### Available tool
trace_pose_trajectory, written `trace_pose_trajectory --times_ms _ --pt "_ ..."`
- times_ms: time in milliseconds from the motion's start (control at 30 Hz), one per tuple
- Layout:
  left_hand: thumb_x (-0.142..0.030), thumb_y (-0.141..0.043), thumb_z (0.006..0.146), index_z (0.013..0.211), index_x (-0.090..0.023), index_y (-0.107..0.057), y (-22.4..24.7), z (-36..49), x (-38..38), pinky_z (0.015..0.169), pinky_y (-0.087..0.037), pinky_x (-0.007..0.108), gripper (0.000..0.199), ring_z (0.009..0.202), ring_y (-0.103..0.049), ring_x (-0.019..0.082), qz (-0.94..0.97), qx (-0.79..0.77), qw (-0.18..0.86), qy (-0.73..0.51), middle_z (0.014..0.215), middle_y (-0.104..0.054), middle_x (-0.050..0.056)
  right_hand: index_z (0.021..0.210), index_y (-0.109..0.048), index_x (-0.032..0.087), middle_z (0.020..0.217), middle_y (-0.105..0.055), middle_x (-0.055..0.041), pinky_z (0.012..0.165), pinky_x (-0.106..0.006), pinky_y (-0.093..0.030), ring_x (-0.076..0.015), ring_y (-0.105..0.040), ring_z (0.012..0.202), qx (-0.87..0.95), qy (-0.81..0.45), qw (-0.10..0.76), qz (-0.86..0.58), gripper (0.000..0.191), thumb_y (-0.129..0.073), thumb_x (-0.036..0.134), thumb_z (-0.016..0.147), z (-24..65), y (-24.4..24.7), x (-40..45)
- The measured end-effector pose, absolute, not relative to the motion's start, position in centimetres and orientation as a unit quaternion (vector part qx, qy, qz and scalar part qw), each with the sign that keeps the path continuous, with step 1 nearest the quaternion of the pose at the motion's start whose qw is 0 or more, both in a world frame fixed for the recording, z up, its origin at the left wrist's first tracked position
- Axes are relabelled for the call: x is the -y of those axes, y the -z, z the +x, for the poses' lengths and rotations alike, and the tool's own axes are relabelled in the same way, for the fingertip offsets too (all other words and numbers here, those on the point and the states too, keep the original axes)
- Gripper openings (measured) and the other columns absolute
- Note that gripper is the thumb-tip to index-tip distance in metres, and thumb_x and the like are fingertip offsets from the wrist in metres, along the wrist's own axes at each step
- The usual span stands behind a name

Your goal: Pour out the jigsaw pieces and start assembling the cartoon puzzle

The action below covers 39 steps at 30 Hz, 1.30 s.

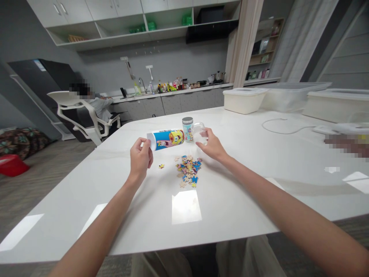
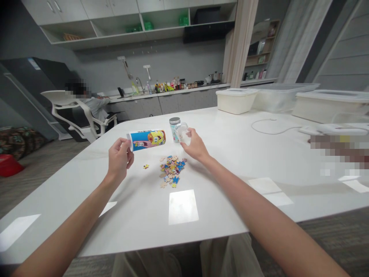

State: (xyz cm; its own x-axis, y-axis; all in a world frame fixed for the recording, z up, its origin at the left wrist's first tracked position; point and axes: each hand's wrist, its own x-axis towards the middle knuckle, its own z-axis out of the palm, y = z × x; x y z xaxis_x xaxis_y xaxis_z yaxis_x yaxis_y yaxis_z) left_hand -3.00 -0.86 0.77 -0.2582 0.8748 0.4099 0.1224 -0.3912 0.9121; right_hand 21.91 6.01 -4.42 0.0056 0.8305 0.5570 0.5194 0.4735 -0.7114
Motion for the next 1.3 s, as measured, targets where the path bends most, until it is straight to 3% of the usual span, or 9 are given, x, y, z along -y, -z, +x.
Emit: trace_pose_trajectory --times_ms 233,400,600,700,800,933,1067,1200,1300 --pt "-0.033 -0.056 0.08 0.07 -0.023 -0.043 -0.6 -3.0 0.9 0.024 -0.015 0.016 0.02 0.024 -0.025 0.005 0.542 -0.461 0.299 -0.636 0.039 -0.032 -0.013 0.114 -0.044 0.02 0.111 -0.067 -0.014 0.087 -0.046 -0.052 -0.0261 -0.065 0.101 0.682 -0.245 0.491 -0.482 0.049 -0.067 0.029 0.072 21.7 4.6 -6.0" --pt "-0.033 -0.056 0.08 0.07 -0.022 -0.042 -0.9 -2.6 1.2 0.024 -0.014 0.016 0.02 0.024 -0.024 0.005 0.547 -0.462 0.299 -0.63 0.039 -0.031 -0.014 0.12 -0.042 0.019 0.12 -0.064 -0.0182 0.093 -0.049 -0.048 -0.0281 -0.062 0.111 0.672 -0.226 0.483 -0.513 0.054 -0.067 0.028 0.073 22.5 5.8 -7.3" --pt "-0.034 -0.056 0.08 0.069 -0.022 -0.043 -0.9 -2.5 1.3 0.024 -0.016 0.016 0.02 0.022 -0.025 0.005 0.565 -0.469 0.302 -0.608 0.036 -0.03 -0.014 0.141 -0.028 0.013 0.145 -0.04 -0.0264 0.11 -0.055 -0.031 -0.0353 -0.038 0.137 0.631 -0.142 0.554 -0.525 0.091 -0.073 0.046 0.069 23.3 4.6 -6.9" --pt "-0.034 -0.056 0.08 0.068 -0.022 -0.043 -0.7 -2.6 1.2 0.024 -0.015 0.016 0.021 0.022 -0.026 0.005 0.577 -0.469 0.296 -0.599 0.035 -0.031 -0.014 0.141 -0.031 0.014 0.146 -0.038 -0.0227 0.113 -0.055 -0.028 -0.0318 -0.035 0.138 0.643 -0.011 0.631 -0.433 0.067 -0.051 0.048 0.088 23.1 2.6 -4.9" --pt "-0.034 -0.056 0.081 0.066 -0.022 -0.043 -0.6 -2.4 1.4 0.025 -0.015 0.016 0.023 0.022 -0.028 0.006 0.596 -0.472 0.289 -0.582 0.033 -0.033 -0.013 0.134 -0.043 0.019 0.132 -0.051 -0.0173 0.107 -0.051 -0.038 -0.0295 -0.046 0.128 0.747 0.028 0.586 -0.312 0.05 -0.048 0.044 0.091 21.9 1.0 -2.5" --pt "-0.036 -0.056 0.084 0.068 -0.022 -0.042 -0.4 -2.2 1.8 0.025 -0.014 0.016 0.025 0.021 -0.028 0.006 0.618 -0.455 0.306 -0.563 0.033 -0.036 -0.012 0.131 -0.048 0.019 0.125 -0.058 -0.0162 0.099 -0.05 -0.046 -0.0306 -0.055 0.116 0.859 -0.038 0.448 -0.244 0.058 -0.066 0.042 0.081 19.3 1.0 -0.6" --pt "-0.045 -0.048 0.09 0.072 -0.02 -0.049 -0.4 -2.4 1.7 0.029 -0.025 0.016 0.031 0.027 -0.034 0.006 0.64 -0.377 0.36 -0.565 0.038 -0.04 -0.01 0.113 -0.06 0.021 0.107 -0.065 -0.0098 0.09 -0.044 -0.049 -0.0256 -0.061 0.1 0.812 -0.171 0.487 -0.274 0.035 -0.066 0.033 0.081 18.0 1.5 -0.1" --pt "-0.06 -0.061 0.079 0.096 -0.018 -0.06 -0.3 -2.7 1.2 0.037 -0.041 0.018 0.046 0.072 -0.062 0.016 0.659 -0.316 0.426 -0.533 0.081 -0.064 0.004 0.103 -0.066 0.021 0.108 -0.066 -0.0077 0.089 -0.04 -0.048 -0.0241 -0.06 0.102 0.706 -0.421 0.495 -0.28 0.037 -0.072 0.044 0.074 17.6 1.3 0.3" --pt "-0.057 -0.076 0.067 0.111 -0.018 -0.058 0.1 -2.5 1.1 0.052 -0.052 0.023 0.061 0.102 -0.06 0.025 0.693 -0.297 0.46 -0.469 0.112 -0.063 0.012 0.096 -0.069 0.02 0.102 -0.069 -0.0063 0.089 -0.039 -0.047 -0.0233 -0.062 0.099 0.623 -0.559 0.476 -0.267 0.038 -0.074 0.048 0.07 17.2 1.4 0.8"
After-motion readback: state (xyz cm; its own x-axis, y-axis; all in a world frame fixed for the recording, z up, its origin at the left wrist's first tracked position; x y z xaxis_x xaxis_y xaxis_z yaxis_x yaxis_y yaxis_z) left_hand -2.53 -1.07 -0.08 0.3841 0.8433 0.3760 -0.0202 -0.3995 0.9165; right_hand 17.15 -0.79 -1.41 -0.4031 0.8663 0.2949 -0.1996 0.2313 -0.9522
